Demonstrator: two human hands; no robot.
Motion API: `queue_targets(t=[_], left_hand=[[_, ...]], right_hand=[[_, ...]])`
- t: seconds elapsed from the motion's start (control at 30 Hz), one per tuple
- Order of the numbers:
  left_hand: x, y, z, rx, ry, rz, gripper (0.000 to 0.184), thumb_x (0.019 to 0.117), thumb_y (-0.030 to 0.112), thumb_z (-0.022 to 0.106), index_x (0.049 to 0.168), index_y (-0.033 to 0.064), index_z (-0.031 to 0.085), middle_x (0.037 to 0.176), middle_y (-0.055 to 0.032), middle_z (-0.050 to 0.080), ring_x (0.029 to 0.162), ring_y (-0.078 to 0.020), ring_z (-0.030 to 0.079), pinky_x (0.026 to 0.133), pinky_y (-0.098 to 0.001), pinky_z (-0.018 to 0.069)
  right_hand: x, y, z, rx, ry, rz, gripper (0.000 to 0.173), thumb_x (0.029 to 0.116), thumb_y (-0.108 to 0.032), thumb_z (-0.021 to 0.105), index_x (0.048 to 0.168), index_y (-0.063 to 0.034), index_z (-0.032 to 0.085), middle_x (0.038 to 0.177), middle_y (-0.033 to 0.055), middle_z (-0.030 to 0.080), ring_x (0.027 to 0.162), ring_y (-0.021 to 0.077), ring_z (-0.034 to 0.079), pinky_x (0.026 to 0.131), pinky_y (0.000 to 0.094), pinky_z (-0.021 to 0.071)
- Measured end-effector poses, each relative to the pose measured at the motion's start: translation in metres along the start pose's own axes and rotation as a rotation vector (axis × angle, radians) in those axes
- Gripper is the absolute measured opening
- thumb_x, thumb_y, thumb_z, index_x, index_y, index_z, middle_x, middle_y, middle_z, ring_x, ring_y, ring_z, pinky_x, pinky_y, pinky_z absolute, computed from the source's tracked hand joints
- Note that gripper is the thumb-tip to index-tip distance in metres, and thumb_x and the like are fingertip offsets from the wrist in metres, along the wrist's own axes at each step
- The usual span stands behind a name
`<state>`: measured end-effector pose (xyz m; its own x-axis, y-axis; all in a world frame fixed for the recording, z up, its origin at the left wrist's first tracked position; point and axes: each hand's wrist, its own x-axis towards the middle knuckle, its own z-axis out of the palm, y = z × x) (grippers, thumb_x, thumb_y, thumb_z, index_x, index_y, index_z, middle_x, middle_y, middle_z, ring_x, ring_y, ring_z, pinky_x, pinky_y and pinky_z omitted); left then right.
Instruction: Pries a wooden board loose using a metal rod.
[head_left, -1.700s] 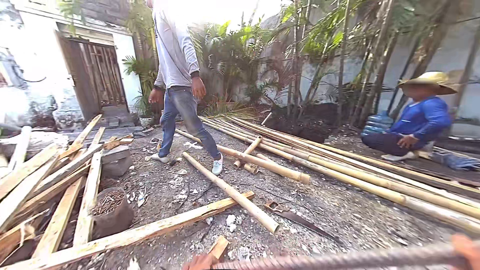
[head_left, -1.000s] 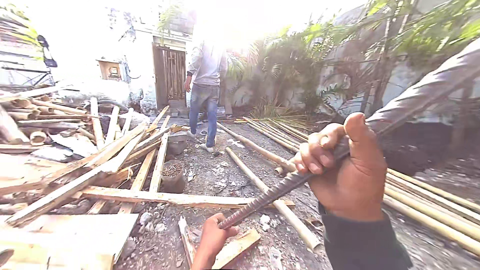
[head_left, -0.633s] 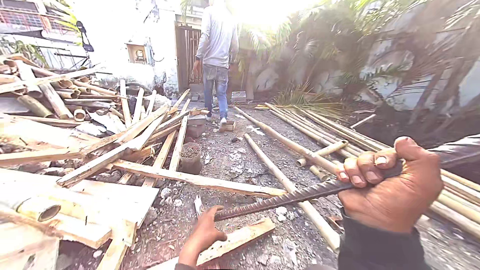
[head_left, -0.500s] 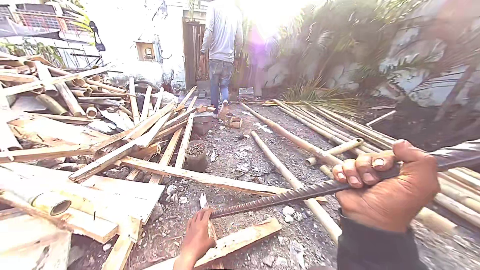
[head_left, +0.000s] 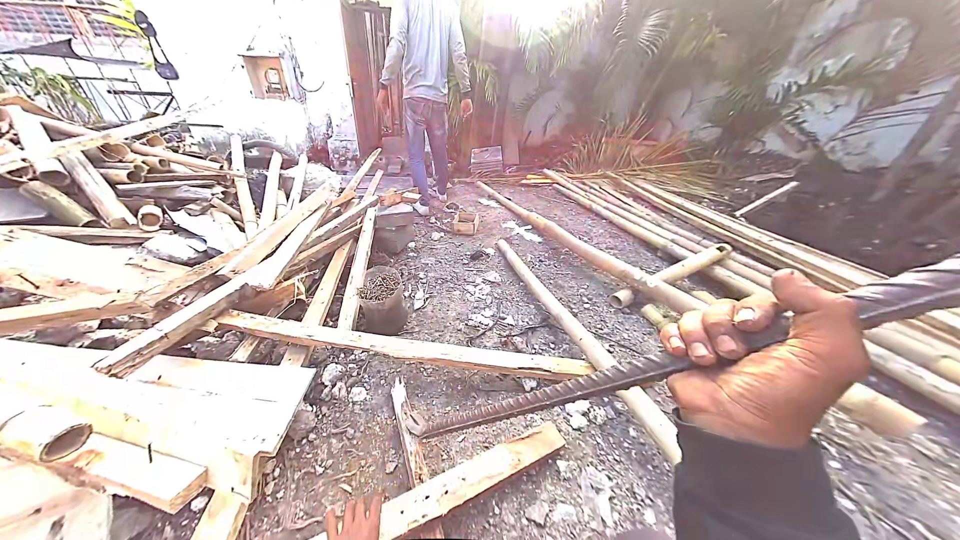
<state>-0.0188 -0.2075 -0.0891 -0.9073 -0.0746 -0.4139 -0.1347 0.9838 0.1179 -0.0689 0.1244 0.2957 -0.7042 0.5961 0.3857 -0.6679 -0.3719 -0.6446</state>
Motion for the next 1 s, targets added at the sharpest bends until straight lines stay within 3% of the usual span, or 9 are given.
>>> queue_targets(t=[0.13, 0.2, 0.4, 0.63, 0.73, 0.83, 0.93, 1.0], left_hand=[[0.014, -0.005, 0.0, 0.058, -0.03, 0.02, 0.088, 0.08, 0.043, 0.085, 0.151, 0.0082, 0.048, 0.146, -0.0265, 0.054, 0.136, -0.0512, 0.048, 0.109, -0.0746, 0.0334], [0.016, -0.005, -0.007, 0.067, -0.043, 0.014, 0.086, 0.079, 0.042, 0.086, 0.149, 0.0081, 0.05, 0.144, -0.0275, 0.055, 0.134, -0.0529, 0.049, 0.105, -0.0754, 0.0374], [0.028, 0.0, -0.021, 0.017, -0.027, -0.037, 0.086, 0.0785, 0.044, 0.084, 0.151, 0.0126, 0.05, 0.146, -0.0252, 0.054, 0.134, -0.0493, 0.05, 0.106, -0.0743, 0.0366], [0.05, -0.008, -0.037, -0.112, 0.031, -0.117, 0.083, 0.0809, 0.032, 0.083, 0.154, 0.0183, 0.046, 0.151, -0.0225, 0.051, 0.14, -0.0471, 0.045, 0.111, -0.0727, 0.0325], [0.06, -0.018, -0.042, -0.14, 0.04, -0.133, 0.083, 0.0794, 0.029, 0.084, 0.154, 0.0185, 0.047, 0.151, -0.0222, 0.051, 0.14, -0.0469, 0.044, 0.111, -0.0735, 0.0323], [0.067, -0.013, -0.043, -0.123, 0.019, -0.093, 0.084, 0.0762, 0.028, 0.086, 0.151, 0.0185, 0.049, 0.151, -0.0218, 0.051, 0.141, -0.0461, 0.044, 0.112, -0.0734, 0.0301], [0.071, -0.002, -0.039, -0.129, 0.0, -0.071, 0.09, 0.0739, 0.026, 0.089, 0.154, 0.0195, 0.047, 0.154, -0.0242, 0.046, 0.144, -0.0475, 0.04, 0.115, -0.0729, 0.0278], [0.071, 0.003, -0.037, -0.119, -0.016, -0.08, 0.09, 0.0733, 0.025, 0.088, 0.153, 0.0201, 0.047, 0.155, -0.024, 0.046, 0.143, -0.0461, 0.042, 0.114, -0.0695, 0.0312]], right_hand=[[0.001, 0.012, 0.001, 0.033, -0.011, -0.001, 0.05, 0.1097, -0.028, 0.032, 0.062, -0.0195, 0.046, 0.042, -0.0053, 0.039, 0.032, 0.0067, 0.04, 0.034, 0.0232, 0.0406], [0.0, 0.018, 0.002, 0.05, -0.033, 0.008, 0.051, 0.1099, -0.029, 0.034, 0.062, -0.0188, 0.046, 0.043, -0.0048, 0.04, 0.032, 0.0073, 0.04, 0.034, 0.0232, 0.0408], [-0.004, 0.027, 0.002, 0.039, -0.088, 0.035, 0.051, 0.1097, -0.029, 0.035, 0.061, -0.0187, 0.047, 0.043, -0.0041, 0.041, 0.032, 0.0077, 0.04, 0.035, 0.0234, 0.0404], [-0.001, 0.04, 0.0, -0.054, -0.301, 0.017, 0.055, 0.1108, -0.031, 0.021, 0.063, -0.0208, 0.046, 0.044, -0.0059, 0.042, 0.035, 0.0073, 0.044, 0.037, 0.024, 0.0431], [-0.006, 0.053, 0.014, -0.073, -0.298, 0.024, 0.056, 0.1119, -0.032, 0.019, 0.063, -0.0204, 0.045, 0.043, -0.0056, 0.041, 0.034, 0.0078, 0.043, 0.037, 0.0242, 0.0439], [-0.014, 0.068, 0.044, -0.149, -0.272, 0.054, 0.052, 0.1115, -0.035, 0.026, 0.064, -0.0227, 0.042, 0.043, -0.0073, 0.039, 0.034, 0.0066, 0.041, 0.038, 0.023, 0.0418], [-0.023, 0.081, 0.086, -0.23, -0.25, 0.032, 0.046, 0.1082, -0.033, 0.042, 0.063, -0.024, 0.041, 0.044, -0.0077, 0.037, 0.034, 0.0071, 0.039, 0.037, 0.0248, 0.0401], [-0.028, 0.093, 0.11, -0.276, -0.252, 0.028, 0.041, 0.1072, -0.033, 0.045, 0.067, -0.0245, 0.042, 0.044, -0.0087, 0.037, 0.034, 0.0067, 0.039, 0.036, 0.0252, 0.0402]])
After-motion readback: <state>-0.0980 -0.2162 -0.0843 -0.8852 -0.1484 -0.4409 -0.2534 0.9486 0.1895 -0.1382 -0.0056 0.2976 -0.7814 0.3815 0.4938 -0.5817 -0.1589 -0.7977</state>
